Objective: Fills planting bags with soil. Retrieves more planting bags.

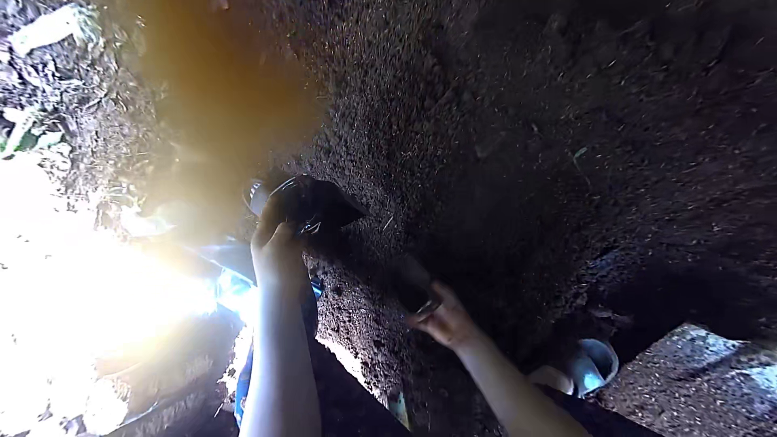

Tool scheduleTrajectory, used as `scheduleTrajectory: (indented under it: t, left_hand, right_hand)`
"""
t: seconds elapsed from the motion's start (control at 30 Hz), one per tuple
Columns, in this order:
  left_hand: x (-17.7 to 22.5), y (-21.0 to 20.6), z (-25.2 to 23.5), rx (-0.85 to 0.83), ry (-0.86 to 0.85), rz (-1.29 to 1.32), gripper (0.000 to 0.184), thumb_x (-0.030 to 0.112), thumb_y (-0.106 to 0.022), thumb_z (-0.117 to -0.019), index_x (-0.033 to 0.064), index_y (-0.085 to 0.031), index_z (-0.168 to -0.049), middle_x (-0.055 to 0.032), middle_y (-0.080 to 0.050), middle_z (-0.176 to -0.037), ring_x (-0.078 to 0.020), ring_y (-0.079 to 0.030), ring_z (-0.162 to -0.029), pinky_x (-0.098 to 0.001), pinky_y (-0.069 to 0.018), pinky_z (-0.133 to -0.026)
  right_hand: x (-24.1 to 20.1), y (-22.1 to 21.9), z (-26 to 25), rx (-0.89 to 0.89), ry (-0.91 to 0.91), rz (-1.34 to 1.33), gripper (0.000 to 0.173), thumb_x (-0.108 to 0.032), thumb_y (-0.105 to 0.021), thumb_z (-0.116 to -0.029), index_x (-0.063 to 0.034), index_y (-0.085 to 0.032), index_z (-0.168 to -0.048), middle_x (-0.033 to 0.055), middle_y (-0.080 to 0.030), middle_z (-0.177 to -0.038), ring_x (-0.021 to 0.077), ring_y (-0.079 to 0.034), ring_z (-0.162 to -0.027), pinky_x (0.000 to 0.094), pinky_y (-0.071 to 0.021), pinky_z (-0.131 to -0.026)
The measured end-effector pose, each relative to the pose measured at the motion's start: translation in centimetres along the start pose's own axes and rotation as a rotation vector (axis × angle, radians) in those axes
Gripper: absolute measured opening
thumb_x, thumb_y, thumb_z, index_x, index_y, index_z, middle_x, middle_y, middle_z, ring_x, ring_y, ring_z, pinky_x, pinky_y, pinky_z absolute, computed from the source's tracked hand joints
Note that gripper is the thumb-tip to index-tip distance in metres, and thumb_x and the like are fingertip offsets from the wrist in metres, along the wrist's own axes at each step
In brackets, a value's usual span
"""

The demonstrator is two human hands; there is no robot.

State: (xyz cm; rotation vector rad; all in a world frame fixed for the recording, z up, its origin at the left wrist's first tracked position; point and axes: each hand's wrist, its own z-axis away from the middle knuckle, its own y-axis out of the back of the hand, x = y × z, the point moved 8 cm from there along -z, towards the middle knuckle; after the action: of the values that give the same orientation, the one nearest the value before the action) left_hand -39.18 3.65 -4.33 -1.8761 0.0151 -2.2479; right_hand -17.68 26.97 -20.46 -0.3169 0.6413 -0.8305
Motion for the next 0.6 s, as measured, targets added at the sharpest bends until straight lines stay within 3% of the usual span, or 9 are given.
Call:
scheduleTrajectory:
  t: [0.07,0.13,0.2,0.27,0.33,0.5,0.6]
  left_hand:
    - [-0.5,-0.1,-0.1,-0.009,0.014,-0.023,0.055,-0.001,-0.039,-0.0985,0.0111,-0.045,-0.152,-0.0057,-0.058,-0.143,-0.0149,-0.065,-0.112,-0.0367,-0.0571,-0.090]
    - [-0.9,-0.4,-0.2,-0.004,0.025,-0.039,0.055,-0.001,-0.040,-0.0988,0.0115,-0.046,-0.152,-0.0055,-0.058,-0.144,-0.0146,-0.065,-0.113,-0.0357,-0.0568,-0.090]
    - [-1.0,-0.8,-0.3,-0.003,0.033,-0.041,0.056,-0.002,-0.041,-0.0975,0.0113,-0.046,-0.152,-0.0057,-0.058,-0.144,-0.0145,-0.065,-0.112,-0.0351,-0.0568,-0.089]
    - [-1.2,-1.4,-0.5,-0.016,0.029,-0.068,0.056,-0.003,-0.040,-0.0969,0.0103,-0.047,-0.151,-0.0057,-0.060,-0.142,-0.0141,-0.065,-0.112,-0.0346,-0.0569,-0.089]
    - [-1.5,-1.5,-0.7,-0.039,0.027,-0.108,0.055,-0.004,-0.040,-0.0972,0.0096,-0.048,-0.150,-0.0055,-0.061,-0.140,-0.0145,-0.066,-0.112,-0.0347,-0.0579,-0.088]
    - [-1.6,-2.1,-0.7,-0.134,-0.002,-0.162,0.052,-0.002,-0.046,-0.0980,0.0083,-0.051,-0.148,-0.0061,-0.063,-0.140,-0.0164,-0.067,-0.115,-0.0370,-0.0596,-0.092]
    - [-1.5,-2.4,-0.3,-0.155,0.012,-0.240,0.053,-0.002,-0.050,-0.0947,0.0084,-0.052,-0.147,-0.0053,-0.066,-0.134,-0.0129,-0.069,-0.108,-0.0317,-0.0607,-0.086]
  right_hand:
    - [8.1,-1.7,-0.1,0.018,-0.233,-0.081,0.046,-0.044,-0.040,-0.1053,-0.0091,-0.052,-0.133,0.0164,-0.068,-0.109,0.0303,-0.070,-0.092,0.0494,-0.0608,-0.076]
    - [14.9,-2.3,0.0,0.086,-0.440,-0.252,0.053,-0.050,-0.044,-0.1033,-0.0114,-0.047,-0.140,0.0201,-0.061,-0.123,0.0358,-0.065,-0.105,0.0552,-0.0577,-0.083]
    - [18.4,-2.2,-0.4,0.235,-0.533,-0.447,0.058,-0.055,-0.045,-0.1007,-0.0149,-0.044,-0.142,0.0193,-0.058,-0.130,0.0357,-0.062,-0.111,0.0562,-0.0552,-0.084]
    - [17.7,-2.2,-1.5,0.294,-0.491,-0.572,0.058,-0.061,-0.043,-0.0993,-0.0148,-0.050,-0.135,0.0175,-0.063,-0.117,0.0322,-0.066,-0.099,0.0515,-0.0569,-0.074]
    - [14.0,-2.3,-3.0,0.250,-0.350,-0.683,0.063,-0.067,-0.038,-0.0981,-0.0137,-0.055,-0.127,0.0159,-0.068,-0.109,0.0301,-0.069,-0.092,0.0498,-0.0593,-0.071]
    - [6.1,0.5,-4.6,0.305,-0.135,-0.766,0.063,-0.065,-0.038,-0.0967,-0.0125,-0.052,-0.128,0.0196,-0.065,-0.109,0.0336,-0.067,-0.087,0.0508,-0.0577,-0.069]
    - [4.3,1.8,-4.8,0.312,-0.090,-0.853,0.065,-0.069,-0.040,-0.0944,-0.0145,-0.052,-0.129,0.0206,-0.065,-0.111,0.0352,-0.069,-0.087,0.0496,-0.0585,-0.064]
